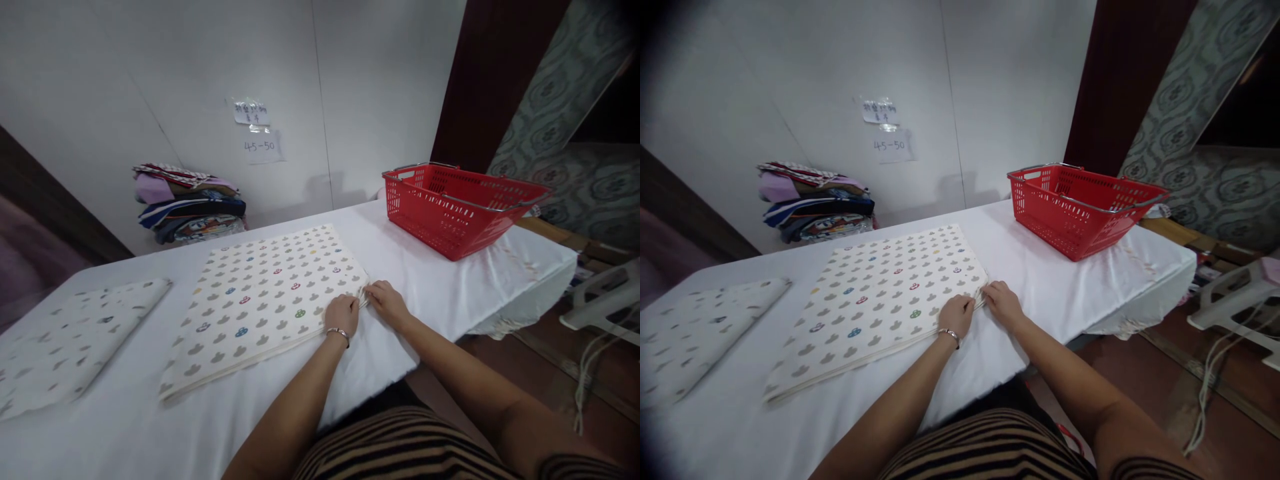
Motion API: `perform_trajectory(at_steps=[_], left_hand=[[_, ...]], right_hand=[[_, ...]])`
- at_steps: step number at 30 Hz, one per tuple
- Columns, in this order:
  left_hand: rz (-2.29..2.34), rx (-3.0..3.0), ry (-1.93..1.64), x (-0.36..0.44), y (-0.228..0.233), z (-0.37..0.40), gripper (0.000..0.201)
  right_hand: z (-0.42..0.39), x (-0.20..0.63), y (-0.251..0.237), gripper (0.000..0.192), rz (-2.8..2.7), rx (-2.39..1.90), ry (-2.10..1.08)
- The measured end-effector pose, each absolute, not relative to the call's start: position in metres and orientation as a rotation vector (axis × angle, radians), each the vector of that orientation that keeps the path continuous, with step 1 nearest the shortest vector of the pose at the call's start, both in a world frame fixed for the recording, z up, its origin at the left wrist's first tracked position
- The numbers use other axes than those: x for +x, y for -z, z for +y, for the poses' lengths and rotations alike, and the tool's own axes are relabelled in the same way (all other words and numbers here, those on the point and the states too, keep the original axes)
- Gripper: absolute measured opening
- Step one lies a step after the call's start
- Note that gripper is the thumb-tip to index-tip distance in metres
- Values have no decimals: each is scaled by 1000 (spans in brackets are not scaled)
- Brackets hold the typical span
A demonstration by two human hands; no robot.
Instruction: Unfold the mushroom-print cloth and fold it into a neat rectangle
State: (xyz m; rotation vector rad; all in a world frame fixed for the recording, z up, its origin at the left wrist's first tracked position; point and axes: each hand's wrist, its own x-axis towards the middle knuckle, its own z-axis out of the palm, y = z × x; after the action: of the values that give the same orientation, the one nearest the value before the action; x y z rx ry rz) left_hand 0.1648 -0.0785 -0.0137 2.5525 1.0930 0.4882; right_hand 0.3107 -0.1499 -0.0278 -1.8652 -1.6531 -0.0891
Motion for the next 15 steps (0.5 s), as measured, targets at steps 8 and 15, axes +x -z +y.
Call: perform_trajectory(at_steps=[8,15], left_hand=[[1109,2481,-446,169,8,-76,30],[1049,2602,-377,175,3,-77,30]], right_hand=[[-147,313,31,14,-1637,-1814,92],[-150,312,31,20,-1584,-1727,110]])
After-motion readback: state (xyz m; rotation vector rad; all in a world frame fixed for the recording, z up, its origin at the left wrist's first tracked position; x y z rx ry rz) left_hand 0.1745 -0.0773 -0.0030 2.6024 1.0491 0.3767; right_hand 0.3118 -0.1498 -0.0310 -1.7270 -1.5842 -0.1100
